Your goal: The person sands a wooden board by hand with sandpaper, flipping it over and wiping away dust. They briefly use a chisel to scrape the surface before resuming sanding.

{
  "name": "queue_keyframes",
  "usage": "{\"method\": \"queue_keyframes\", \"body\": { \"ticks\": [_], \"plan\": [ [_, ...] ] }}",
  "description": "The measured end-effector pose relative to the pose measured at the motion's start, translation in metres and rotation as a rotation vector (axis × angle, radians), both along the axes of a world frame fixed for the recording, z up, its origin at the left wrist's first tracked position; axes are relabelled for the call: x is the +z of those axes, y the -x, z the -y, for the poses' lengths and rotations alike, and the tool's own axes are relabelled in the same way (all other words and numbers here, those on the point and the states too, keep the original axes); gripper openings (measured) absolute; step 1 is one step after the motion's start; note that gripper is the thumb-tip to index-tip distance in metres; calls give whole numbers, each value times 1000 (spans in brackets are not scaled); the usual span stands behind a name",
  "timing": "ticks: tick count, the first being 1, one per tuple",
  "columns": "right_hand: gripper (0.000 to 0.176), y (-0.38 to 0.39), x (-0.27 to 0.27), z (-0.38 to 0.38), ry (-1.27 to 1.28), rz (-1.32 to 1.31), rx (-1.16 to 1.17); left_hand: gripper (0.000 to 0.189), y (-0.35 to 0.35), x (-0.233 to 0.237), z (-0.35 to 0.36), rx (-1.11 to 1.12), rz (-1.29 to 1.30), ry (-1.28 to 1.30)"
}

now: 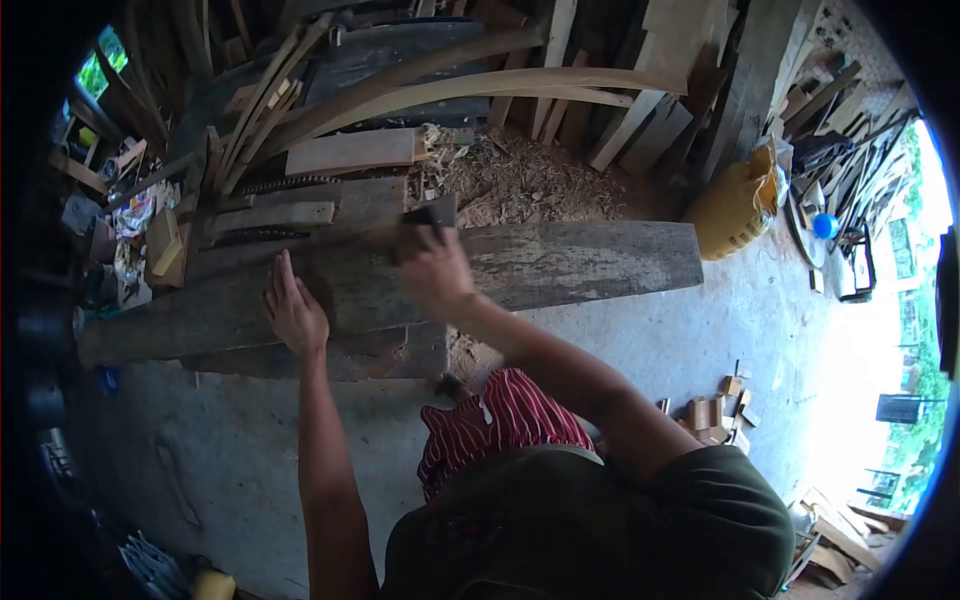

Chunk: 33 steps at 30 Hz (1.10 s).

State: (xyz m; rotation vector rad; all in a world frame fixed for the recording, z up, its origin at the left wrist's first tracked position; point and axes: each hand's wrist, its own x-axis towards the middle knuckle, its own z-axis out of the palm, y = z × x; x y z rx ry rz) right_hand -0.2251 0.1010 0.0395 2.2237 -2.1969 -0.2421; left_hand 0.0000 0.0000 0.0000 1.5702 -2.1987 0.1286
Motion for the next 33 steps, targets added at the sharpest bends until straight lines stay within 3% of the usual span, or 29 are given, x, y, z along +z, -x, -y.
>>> {"method": "queue_keyframes", "body": {
  "ticks": [2, 3, 4, 5, 6, 7, 9, 12, 13, 14, 15, 17, 18, 21, 22, 24, 25, 27, 30, 31, 32, 33],
  "plan": [
    [22, 48, 37, -40, -238, 7, -231, 44, -4, -11, 4, 2, -44, -40],
    [21, 93, 27, -60, -221, 83, -332, 44, -2, 17, 7, -9, 34, 10],
    [19, 143, -11, -85, -136, -7, -511, 43, 4, 13, 2, -5, 23, -18],
    [17, 183, -3, -115, -104, -193, -545, 43, 8, 10, 0, 0, 12, -37],
    [17, 227, -6, -145, 69, -221, -637, 45, 11, 5, -2, 30, 39, -40],
    [18, 262, 6, -168, -4, -129, -742, 45, 11, 4, -3, 23, 50, -33],
    [16, 312, 0, -208, 464, -192, -718, 47, 12, 3, -4, 63, 71, 29],
    [14, 315, -18, -198, 423, -214, -698, 49, 19, 8, -8, 92, 232, 160],
    [14, 285, -12, -178, 287, 20, -715, 49, 26, 10, -12, 93, 235, 165],
    [14, 267, -41, -152, 202, 2, -611, 49, 39, 14, -14, 65, 208, 186],
    [13, 228, -19, -129, 119, -62, -455, 50, 53, 17, -17, 37, 183, 205],
    [15, 195, 6, -117, 424, 265, -91, 49, 110, 41, -44, -185, -10, 257],
    [15, 204, 7, -120, 422, 271, -86, 48, 142, 55, -63, -290, -70, 196],
    [27, 286, 12, -129, -195, -83, -232, 52, 211, 53, -121, -542, 9, 106],
    [33, 320, 31, -145, -257, 7, -380, 53, 223, 42, -135, -485, 123, 72],
    [35, 453, -43, -170, -313, -12, -322, 54, 232, 20, -154, -444, 100, 6],
    [35, 456, -30, -182, -236, -1, -378, 55, 233, 18, -159, -420, 115, -19],
    [35, 446, -6, -180, -157, 12, -422, 55, 235, 19, -159, -383, 100, -13],
    [31, 349, 24, -123, -544, -58, -121, 54, 233, 19, -159, -355, 100, -12],
    [28, 345, -21, -108, -366, 155, -131, 54, 235, 19, -160, -352, 103, -19],
    [31, 309, -31, -94, -153, 247, -120, 54, 237, 17, -161, -369, 93, -21],
    [31, 302, -20, -101, -156, 238, -140, 54, 236, 15, -160, -357, 96, -11]
  ]
}}
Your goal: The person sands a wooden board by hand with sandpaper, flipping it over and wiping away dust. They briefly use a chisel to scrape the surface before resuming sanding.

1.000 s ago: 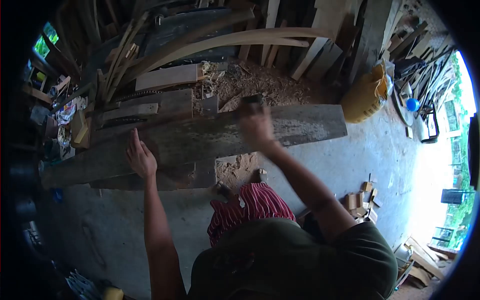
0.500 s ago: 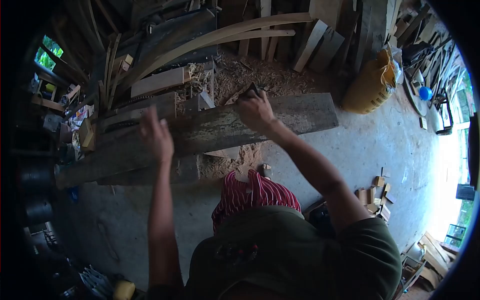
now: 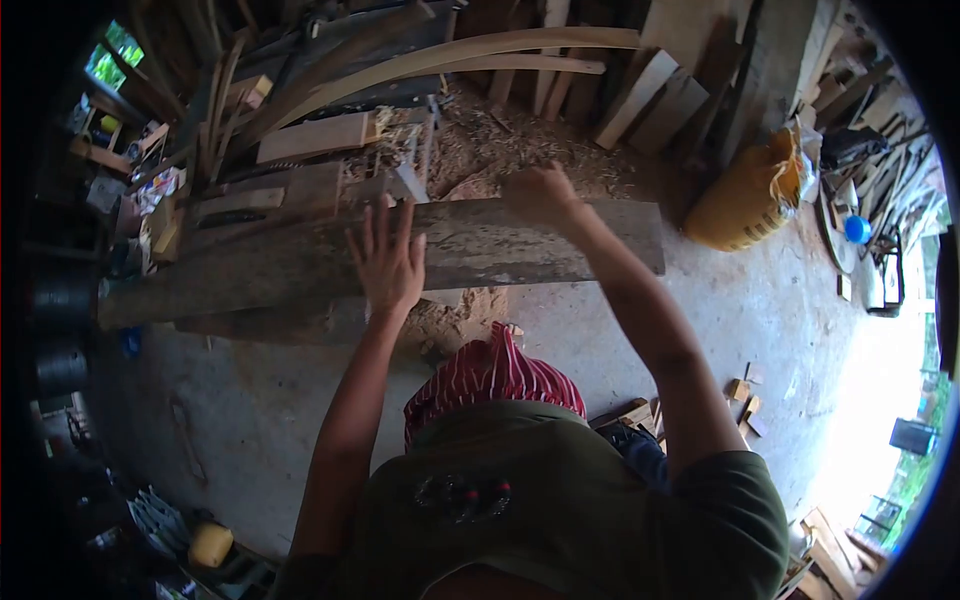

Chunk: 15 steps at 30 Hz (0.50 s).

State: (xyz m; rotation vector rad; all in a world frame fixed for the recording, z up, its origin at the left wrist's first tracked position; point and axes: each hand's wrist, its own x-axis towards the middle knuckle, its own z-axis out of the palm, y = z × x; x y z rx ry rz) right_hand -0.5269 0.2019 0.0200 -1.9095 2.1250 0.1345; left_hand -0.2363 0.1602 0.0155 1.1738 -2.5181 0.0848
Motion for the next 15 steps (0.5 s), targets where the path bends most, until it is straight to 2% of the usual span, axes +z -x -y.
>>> {"method": "queue_keyframes", "body": {
  "ticks": [2, 3, 4, 5, 6, 8, 9, 11, 14, 15],
  "plan": [
    [21, -9, 40, -15, -69, -206, 122, 53, 0, -2, 1, 3, 5, 6],
    [21, 17, 47, -20, -307, -229, 55, 53, 0, -3, 1, 14, 28, 13],
    [19, 75, 3, -37, -249, -230, 72, 52, -1, -2, 2, 31, 52, 21],
    [25, 110, 8, -60, -259, -197, -49, 51, -1, -1, 2, 26, 32, 28],
    [34, 163, -12, -69, -551, -339, 78, 51, 0, -1, 2, 39, 26, 24],
    [38, 242, -45, -119, -62, -108, 151, 50, -1, -2, 1, 27, 38, 42],
    [38, 233, -11, -133, -65, -104, 155, 50, -4, 0, 1, 31, 42, 39],
    [35, 126, 67, -91, -365, -353, -145, 51, -1, 2, -1, 12, 57, 35],
    [36, 68, 78, -79, -385, -372, -128, 51, -1, -1, 0, 0, 39, 21],
    [36, 85, 68, -86, -354, -360, -80, 51, 1, 5, -1, -17, 10, 23]
  ]
}}
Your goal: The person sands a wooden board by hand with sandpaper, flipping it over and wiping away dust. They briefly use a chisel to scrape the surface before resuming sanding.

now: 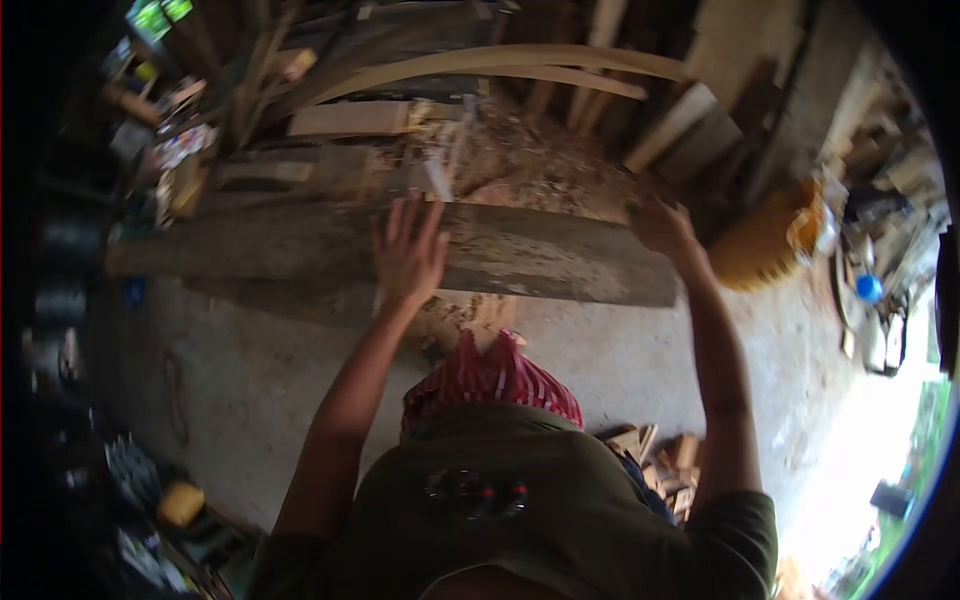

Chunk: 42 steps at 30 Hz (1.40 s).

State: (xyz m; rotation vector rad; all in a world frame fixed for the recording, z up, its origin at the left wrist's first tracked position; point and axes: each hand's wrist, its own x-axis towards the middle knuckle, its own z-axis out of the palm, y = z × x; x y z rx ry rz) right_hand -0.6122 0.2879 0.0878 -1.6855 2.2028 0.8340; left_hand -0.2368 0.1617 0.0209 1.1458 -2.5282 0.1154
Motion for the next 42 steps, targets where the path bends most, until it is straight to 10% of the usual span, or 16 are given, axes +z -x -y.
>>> {"method": "queue_keyframes", "body": {
  "ticks": [4, 8, 11, 19, 25, 27, 31, 35, 42],
  "plan": [
    [42, 17, 44, -25, 171, 78, -267, 50, 1, 0, 3, -8, -105, 25],
    [36, 31, -55, -63, 653, -65, 5, 51, -5, -6, -1, -49, -193, -21],
    [33, -38, -44, -61, 618, -80, -128, 20, -6, 5, -9, -70, -575, -91],
    [40, -56, -52, -59, 645, -129, -260, 20, -29, 223, -54, -655, -1177, -165],
    [42, -27, -113, -59, 779, -143, -220, 19, -47, 284, -89, -1021, -1696, -1053],
    [48, 12, -169, -72, 834, -339, -95, 20, -45, 284, -88, -1009, -1753, -1006],
    [43, -61, -67, -61, 778, -198, -199, 22, -34, 279, -85, -1069, -1881, -723],
    [43, -52, -82, -61, 808, -164, -210, 25, -27, 276, -84, -1133, -1970, -417],
    [45, -22, -114, -56, 910, -84, -246, 27, -46, 279, -89, -1074, -1866, -794]
  ]
}}
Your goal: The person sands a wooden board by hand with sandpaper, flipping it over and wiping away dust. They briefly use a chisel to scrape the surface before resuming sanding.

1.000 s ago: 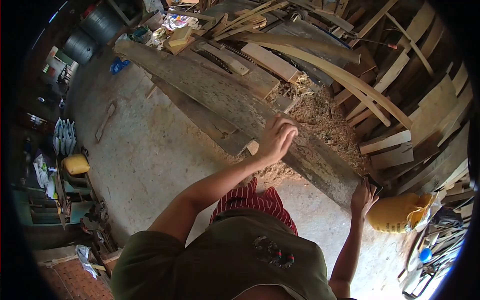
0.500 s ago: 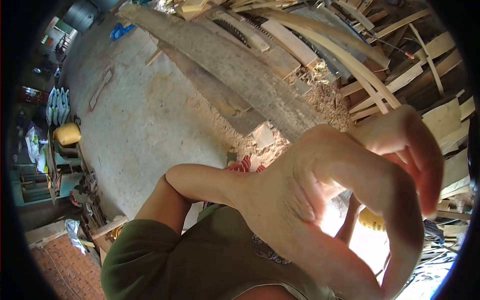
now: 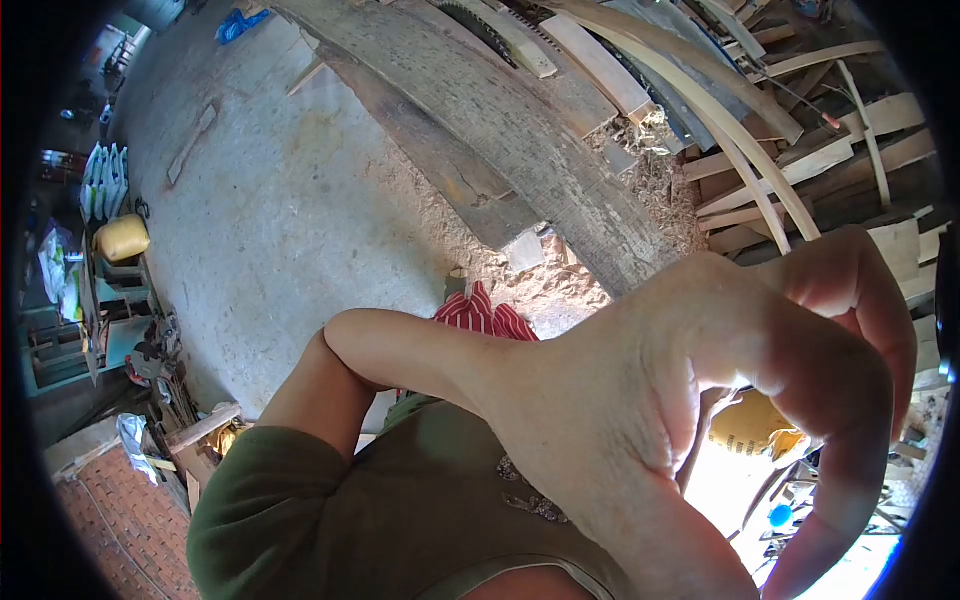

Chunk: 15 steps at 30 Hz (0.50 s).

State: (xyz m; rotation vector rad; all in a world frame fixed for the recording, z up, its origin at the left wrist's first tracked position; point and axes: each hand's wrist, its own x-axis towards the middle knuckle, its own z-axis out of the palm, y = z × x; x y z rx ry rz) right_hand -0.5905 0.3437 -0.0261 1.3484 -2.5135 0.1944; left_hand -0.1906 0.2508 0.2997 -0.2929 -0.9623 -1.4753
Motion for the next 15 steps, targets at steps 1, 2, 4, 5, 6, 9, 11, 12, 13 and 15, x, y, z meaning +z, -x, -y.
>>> {"method": "queue_keyframes", "body": {
  "ticks": [1, 2, 4, 5, 6, 9, 11, 12, 13, 15],
  "plan": [
    [45, -2, 3, 1, 16, 12, -1, 27, 0, 0, 1, 2, 4, 7],
    [38, 3, 17, -7, -241, -34, 18, 27, -1, -1, 2, 7, 11, 12],
    [38, -18, 34, 4, -224, -68, -17, 27, -6, -3, 5, 25, 34, 21],
    [37, -24, 36, 7, -206, -107, -60, 26, -8, -4, 5, 34, 44, 21],
    [40, -11, 23, 2, -281, -347, -20, 26, -9, -6, 7, 39, 50, 24],
    [40, 1, 8, 1, -288, -259, 6, 26, -12, -10, 12, 50, 70, 32],
    [39, 7, 1, 1, -289, -175, 22, 25, -14, -13, 17, 54, 76, 40],
    [39, 10, -2, 1, -287, -138, 22, 25, -14, -14, 20, 50, 74, 47],
    [38, 12, -5, 1, -282, -99, 26, 25, -15, -15, 24, 49, 74, 56],
    [38, 13, -7, 2, -266, -9, 43, 25, -21, -17, 33, 55, 86, 79]
  ]
}}
